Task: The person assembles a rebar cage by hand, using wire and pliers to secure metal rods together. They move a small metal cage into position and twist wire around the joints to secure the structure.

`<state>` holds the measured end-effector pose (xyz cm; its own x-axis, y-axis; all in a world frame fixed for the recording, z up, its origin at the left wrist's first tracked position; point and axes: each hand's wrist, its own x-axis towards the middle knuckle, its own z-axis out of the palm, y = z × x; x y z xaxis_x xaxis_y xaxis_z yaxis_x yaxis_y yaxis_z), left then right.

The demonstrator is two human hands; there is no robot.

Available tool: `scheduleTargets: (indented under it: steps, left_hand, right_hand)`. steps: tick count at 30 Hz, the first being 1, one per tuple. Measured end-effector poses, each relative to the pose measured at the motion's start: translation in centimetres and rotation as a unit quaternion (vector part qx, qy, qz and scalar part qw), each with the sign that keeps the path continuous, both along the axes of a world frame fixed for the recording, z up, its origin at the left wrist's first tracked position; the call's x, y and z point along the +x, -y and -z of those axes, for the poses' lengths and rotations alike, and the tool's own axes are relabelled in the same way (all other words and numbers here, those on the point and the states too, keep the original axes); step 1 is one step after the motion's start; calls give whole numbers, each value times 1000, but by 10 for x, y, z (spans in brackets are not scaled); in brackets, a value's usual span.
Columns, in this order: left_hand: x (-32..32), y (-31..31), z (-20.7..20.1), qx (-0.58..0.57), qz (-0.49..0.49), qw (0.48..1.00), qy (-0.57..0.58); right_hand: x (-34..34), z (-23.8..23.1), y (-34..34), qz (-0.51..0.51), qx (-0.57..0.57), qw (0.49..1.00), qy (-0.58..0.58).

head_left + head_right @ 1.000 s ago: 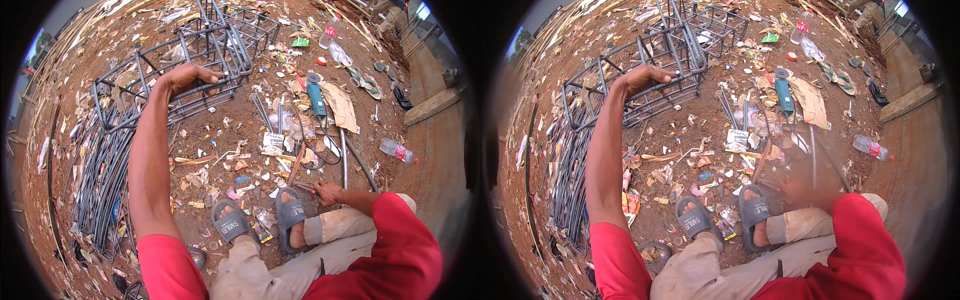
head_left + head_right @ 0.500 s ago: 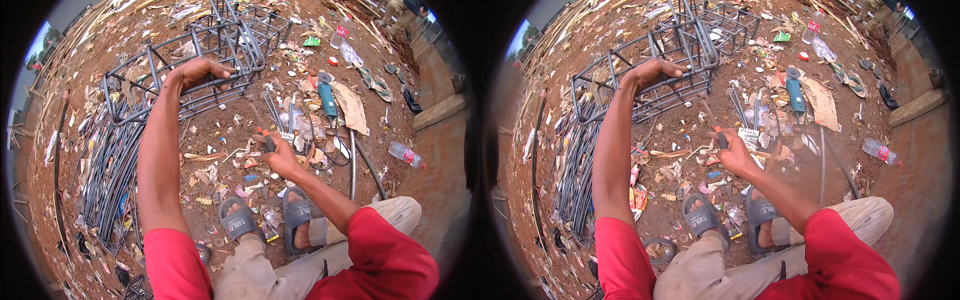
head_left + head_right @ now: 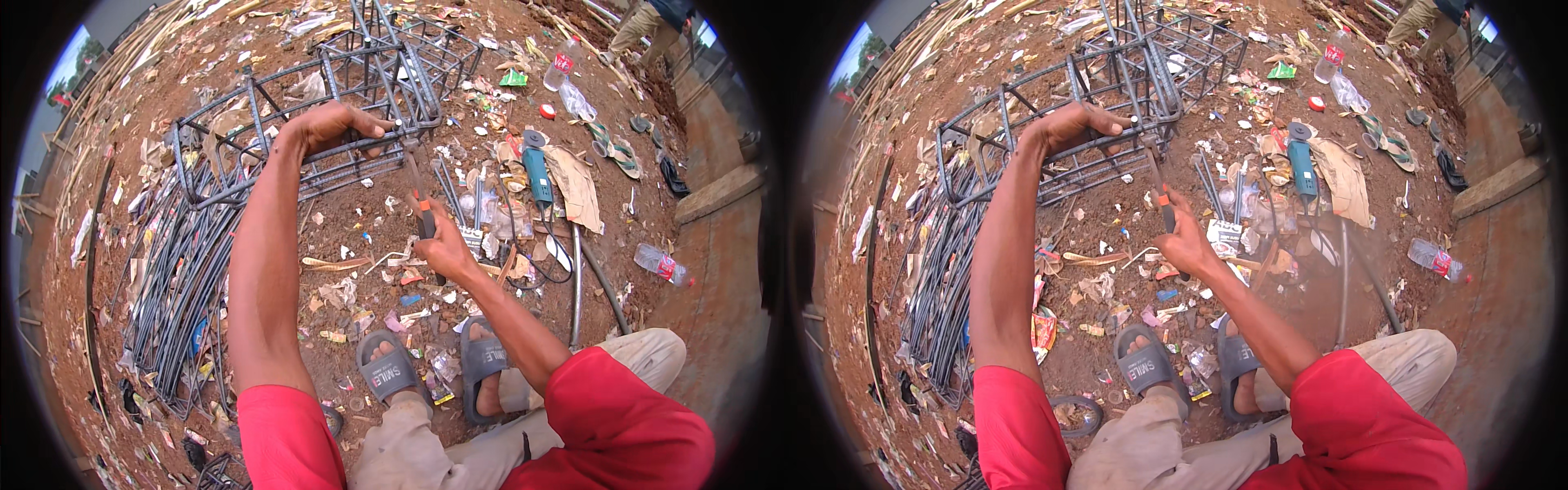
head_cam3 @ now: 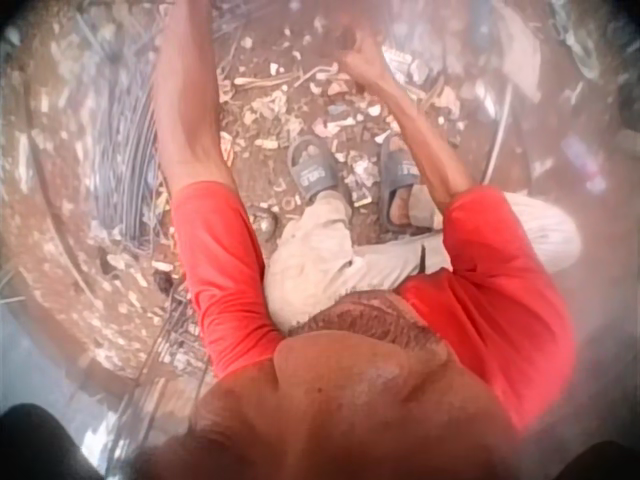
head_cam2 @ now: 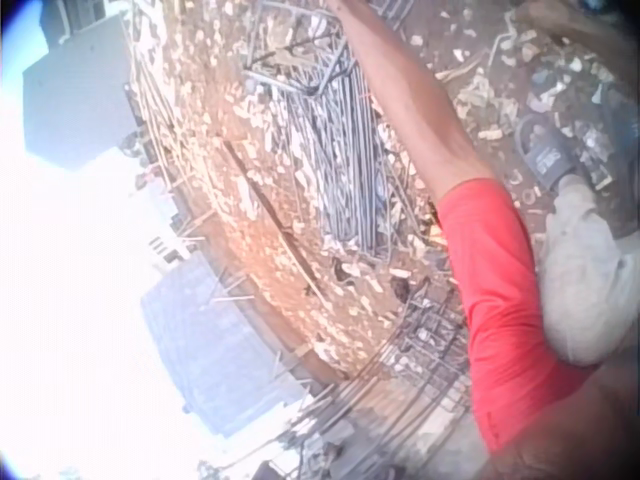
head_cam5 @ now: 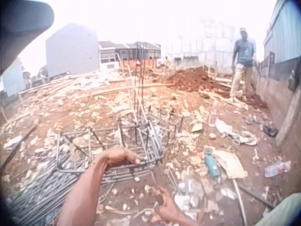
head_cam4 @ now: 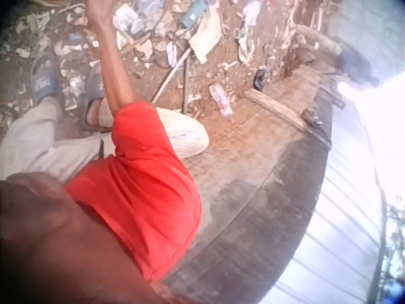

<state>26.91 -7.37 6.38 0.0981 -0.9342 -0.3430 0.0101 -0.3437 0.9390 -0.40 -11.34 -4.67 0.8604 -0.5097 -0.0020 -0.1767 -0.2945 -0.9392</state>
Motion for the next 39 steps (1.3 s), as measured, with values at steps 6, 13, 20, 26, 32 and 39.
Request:
scheduleTargets:
  steps: [6,13,20,26,32,39]
  left_hand:
    - [-6,1,-6,-7,-6,1000,21]
    - [-3,-1,-5,7,-32,999,17]
    - [-1,2,-2,0,-11,1000,14]
    - [0,4,-3,14,-10,1000,20]
    - [0,-3,-5,11,-3,1000,21]
    - [-5,8,-7,10,9,1000,18]
  right_hand:
    - [-5,-8,10,-9,-22,1000,-19]
    - [-12,-15,19,43,-155,986,-48]
    - [-16,-19,42,12,-197,980,-22]
    - [-19,-17,49,11,-192,981,-11]
    - [-18,-33,49,-33,1,998,-57]
    - [-19,-25,82,-120,294,948,-2]
